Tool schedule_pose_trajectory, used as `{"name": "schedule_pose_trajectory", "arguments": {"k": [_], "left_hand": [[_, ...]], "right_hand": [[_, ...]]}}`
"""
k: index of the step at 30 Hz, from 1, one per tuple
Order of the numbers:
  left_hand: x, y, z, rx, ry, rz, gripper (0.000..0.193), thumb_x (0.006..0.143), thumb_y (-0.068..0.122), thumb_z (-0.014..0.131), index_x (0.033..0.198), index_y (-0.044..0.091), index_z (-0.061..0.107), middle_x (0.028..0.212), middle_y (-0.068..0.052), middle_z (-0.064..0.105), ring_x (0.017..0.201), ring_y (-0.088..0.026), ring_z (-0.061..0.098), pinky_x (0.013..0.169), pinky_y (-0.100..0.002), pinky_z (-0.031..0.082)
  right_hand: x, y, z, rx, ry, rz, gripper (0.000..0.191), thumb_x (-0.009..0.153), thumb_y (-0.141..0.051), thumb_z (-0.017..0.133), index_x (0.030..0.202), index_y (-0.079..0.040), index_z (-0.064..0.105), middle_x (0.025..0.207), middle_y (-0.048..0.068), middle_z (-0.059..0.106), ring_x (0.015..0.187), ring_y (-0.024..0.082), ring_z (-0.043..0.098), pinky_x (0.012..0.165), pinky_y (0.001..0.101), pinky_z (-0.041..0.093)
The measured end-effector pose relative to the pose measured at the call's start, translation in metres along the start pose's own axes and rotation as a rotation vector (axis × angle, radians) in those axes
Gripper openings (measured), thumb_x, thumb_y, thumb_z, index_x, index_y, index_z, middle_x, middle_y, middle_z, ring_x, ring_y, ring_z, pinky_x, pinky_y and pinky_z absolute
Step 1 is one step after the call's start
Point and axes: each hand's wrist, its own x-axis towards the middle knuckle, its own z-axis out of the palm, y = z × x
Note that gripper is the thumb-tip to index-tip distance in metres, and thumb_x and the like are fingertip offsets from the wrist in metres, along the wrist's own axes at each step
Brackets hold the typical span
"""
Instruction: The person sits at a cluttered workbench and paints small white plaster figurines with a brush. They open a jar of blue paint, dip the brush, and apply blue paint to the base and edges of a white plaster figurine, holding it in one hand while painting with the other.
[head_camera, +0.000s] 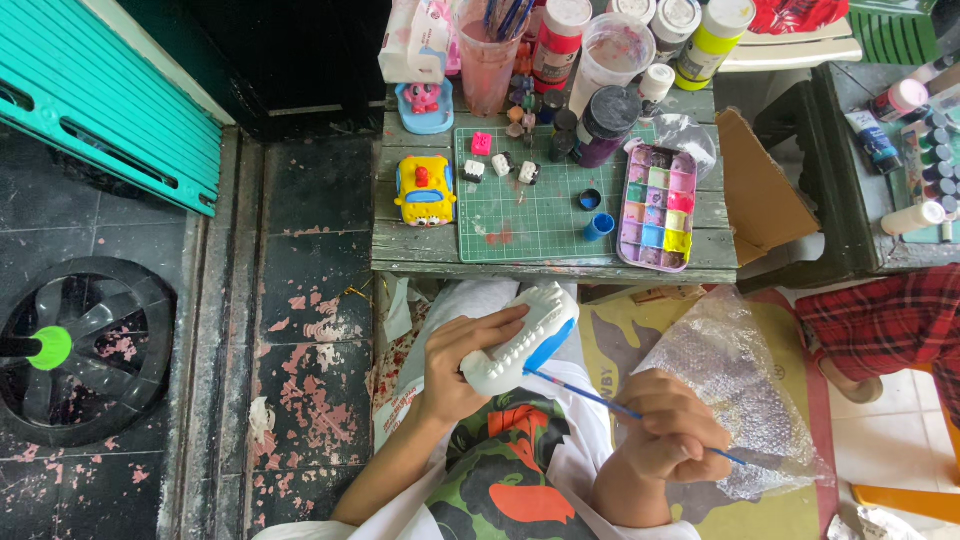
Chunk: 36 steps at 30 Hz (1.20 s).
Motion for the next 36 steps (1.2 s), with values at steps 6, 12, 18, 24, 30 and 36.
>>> {"name": "schedule_pose_trajectory", "arguments": {"k": [6,12,18,24,30,36], "left_hand": [[0.001,0.001,-0.003,0.002,0.001,-0.001,0.037,0.074,0.011,0.083,0.109,0.005,0.076,0.124,-0.016,0.075,0.086,-0.021,0.076,0.072,-0.03,0.051],[0.002,0.002,-0.004,-0.003,0.004,0.001,0.036,0.075,0.01,0.082,0.11,0.005,0.076,0.124,-0.016,0.075,0.09,-0.021,0.078,0.072,-0.03,0.051],[0.003,0.001,-0.006,0.007,-0.007,-0.002,0.037,0.074,0.01,0.082,0.11,0.004,0.076,0.123,-0.016,0.075,0.086,-0.021,0.076,0.072,-0.03,0.051],[0.002,0.003,-0.004,0.004,-0.001,0.01,0.036,0.075,0.011,0.083,0.11,0.005,0.075,0.124,-0.015,0.075,0.089,-0.021,0.077,0.071,-0.03,0.05],[0.001,-0.001,-0.004,0.003,-0.003,-0.01,0.036,0.074,0.011,0.082,0.109,0.004,0.076,0.124,-0.016,0.075,0.084,-0.02,0.076,0.069,-0.03,0.049],[0.001,0.001,-0.004,-0.002,0.012,0.014,0.035,0.075,0.01,0.082,0.11,0.005,0.075,0.124,-0.015,0.075,0.091,-0.022,0.078,0.073,-0.03,0.052]], "right_hand": [[0.008,0.01,-0.003,-0.071,0.154,0.056,0.037,0.116,-0.026,0.043,0.092,0.002,0.045,0.07,0.013,0.052,0.045,0.024,0.052,0.043,0.039,0.046],[0.017,0.016,-0.011,-0.231,0.171,0.045,0.035,0.115,-0.024,0.042,0.095,0.004,0.045,0.074,0.016,0.052,0.047,0.024,0.05,0.041,0.0382,0.044],[0.003,0.003,-0.008,0.125,0.13,0.044,0.038,0.113,-0.032,0.042,0.092,-0.001,0.048,0.07,0.012,0.053,0.046,0.022,0.051,0.043,0.0359,0.046],[0.004,0.005,-0.001,-0.055,0.067,0.047,0.035,0.114,-0.03,0.041,0.096,0.0,0.045,0.072,0.011,0.055,0.049,0.024,0.052,0.043,0.0369,0.046],[0.02,0.019,-0.008,-0.1,0.118,0.067,0.03,0.116,-0.022,0.039,0.1,0.002,0.047,0.078,0.015,0.055,0.046,0.023,0.053,0.041,0.0352,0.046],[0.016,0.029,-0.02,-0.162,0.176,0.126,0.032,0.118,-0.022,0.039,0.103,0.004,0.05,0.079,0.016,0.056,0.053,0.026,0.056,0.044,0.0353,0.047]]}}
